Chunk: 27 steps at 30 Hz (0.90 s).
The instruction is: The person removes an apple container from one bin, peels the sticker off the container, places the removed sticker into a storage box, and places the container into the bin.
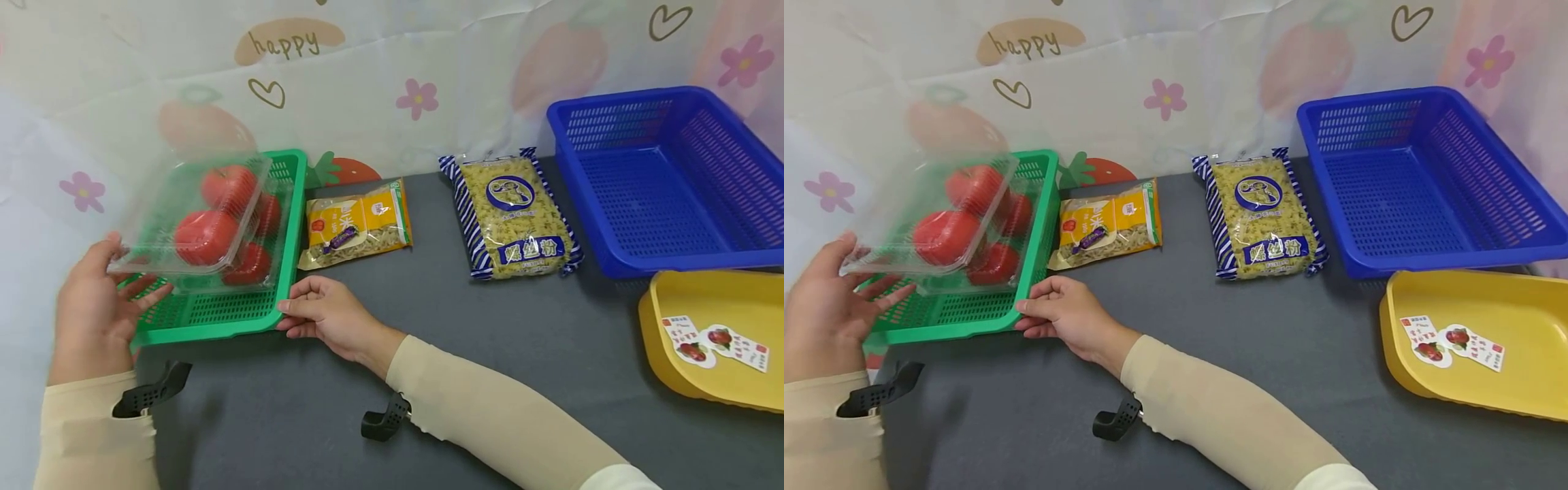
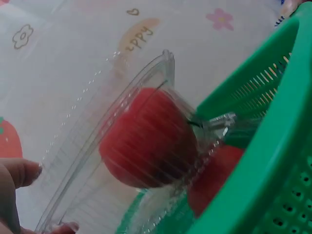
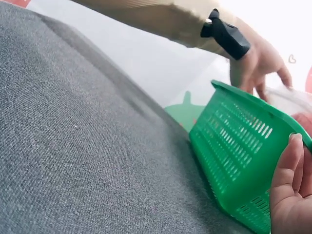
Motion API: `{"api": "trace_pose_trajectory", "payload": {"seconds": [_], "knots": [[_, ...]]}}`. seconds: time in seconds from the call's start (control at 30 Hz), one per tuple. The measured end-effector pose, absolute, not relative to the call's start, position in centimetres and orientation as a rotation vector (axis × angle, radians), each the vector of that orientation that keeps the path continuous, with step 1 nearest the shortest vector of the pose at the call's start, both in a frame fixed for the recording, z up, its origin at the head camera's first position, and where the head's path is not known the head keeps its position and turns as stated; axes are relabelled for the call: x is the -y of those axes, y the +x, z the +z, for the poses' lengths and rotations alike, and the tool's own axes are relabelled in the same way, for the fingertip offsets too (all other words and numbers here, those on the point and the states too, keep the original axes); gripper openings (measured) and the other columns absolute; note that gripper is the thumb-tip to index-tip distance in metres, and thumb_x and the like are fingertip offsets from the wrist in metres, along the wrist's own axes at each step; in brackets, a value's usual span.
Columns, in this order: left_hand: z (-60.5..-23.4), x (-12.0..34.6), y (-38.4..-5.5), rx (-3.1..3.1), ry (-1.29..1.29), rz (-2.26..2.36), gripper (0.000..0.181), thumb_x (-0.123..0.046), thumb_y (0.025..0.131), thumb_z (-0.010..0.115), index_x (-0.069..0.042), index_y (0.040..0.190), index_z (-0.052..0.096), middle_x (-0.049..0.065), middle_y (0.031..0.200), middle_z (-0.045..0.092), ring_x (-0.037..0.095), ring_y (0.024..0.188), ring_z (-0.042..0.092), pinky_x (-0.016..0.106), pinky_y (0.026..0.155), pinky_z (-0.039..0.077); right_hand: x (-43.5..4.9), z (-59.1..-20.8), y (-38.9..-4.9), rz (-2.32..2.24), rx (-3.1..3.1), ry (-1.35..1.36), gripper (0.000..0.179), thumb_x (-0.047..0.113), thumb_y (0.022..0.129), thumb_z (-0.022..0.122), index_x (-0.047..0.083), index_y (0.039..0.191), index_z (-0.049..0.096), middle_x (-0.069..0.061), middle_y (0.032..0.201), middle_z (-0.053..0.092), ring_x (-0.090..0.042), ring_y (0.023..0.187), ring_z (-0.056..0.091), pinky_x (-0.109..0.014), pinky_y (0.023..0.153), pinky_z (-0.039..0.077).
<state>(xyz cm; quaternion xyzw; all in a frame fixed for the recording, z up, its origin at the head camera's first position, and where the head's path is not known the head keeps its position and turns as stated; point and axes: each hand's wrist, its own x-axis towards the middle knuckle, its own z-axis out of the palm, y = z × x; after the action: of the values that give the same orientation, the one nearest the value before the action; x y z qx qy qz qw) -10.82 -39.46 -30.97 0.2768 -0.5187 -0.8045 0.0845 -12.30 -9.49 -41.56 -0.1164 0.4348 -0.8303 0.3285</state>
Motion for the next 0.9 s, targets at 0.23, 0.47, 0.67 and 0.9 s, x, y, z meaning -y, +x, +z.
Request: {"api": "trace_pose_trajectory", "payload": {"seconds": [0.23,0.47,0.67,0.9], "knots": [[-31.7,40.2,-10.5,1.587,0.775,-2.506,0.036,-0.038,0.104,0.077,-0.016,0.122,0.054,0.004,0.124,0.058,0.032,0.099,0.068,0.050,0.074,0.066,9.4,-41.5,-12.4,-2.177,-1.129,-0.321,0.010,-0.004,0.110,0.060,0.006,0.109,0.057,-0.009,0.093,0.067,-0.018,0.082,0.073,-0.027,0.074,0.061],[-31.8,40.0,-10.6,1.645,0.777,-2.430,0.046,-0.040,0.102,0.079,-0.016,0.127,0.049,0.003,0.122,0.058,0.028,0.099,0.066,0.045,0.072,0.066,9.6,-41.3,-12.3,-2.179,-1.128,-0.299,0.009,-0.003,0.109,0.061,0.004,0.110,0.057,-0.009,0.093,0.067,-0.018,0.082,0.073,-0.027,0.075,0.060],[-31.5,39.8,-10.8,1.685,0.758,-2.374,0.048,-0.039,0.102,0.079,-0.015,0.129,0.046,0.004,0.118,0.058,0.027,0.099,0.063,0.041,0.074,0.065,9.2,-40.9,-12.4,-2.162,-1.143,-0.276,0.005,-0.001,0.109,0.063,0.001,0.113,0.059,-0.011,0.098,0.068,-0.020,0.085,0.074,-0.028,0.078,0.061],[-31.1,39.8,-11.0,1.732,0.712,-2.308,0.049,-0.035,0.104,0.077,-0.015,0.136,0.045,0.005,0.114,0.062,0.026,0.091,0.066,0.036,0.071,0.064,7.4,-40.4,-12.5,-2.129,-1.120,-0.296,0.021,0.007,0.113,0.059,-0.007,0.129,0.063,-0.012,0.107,0.070,-0.021,0.089,0.074,-0.031,0.083,0.062]]}}
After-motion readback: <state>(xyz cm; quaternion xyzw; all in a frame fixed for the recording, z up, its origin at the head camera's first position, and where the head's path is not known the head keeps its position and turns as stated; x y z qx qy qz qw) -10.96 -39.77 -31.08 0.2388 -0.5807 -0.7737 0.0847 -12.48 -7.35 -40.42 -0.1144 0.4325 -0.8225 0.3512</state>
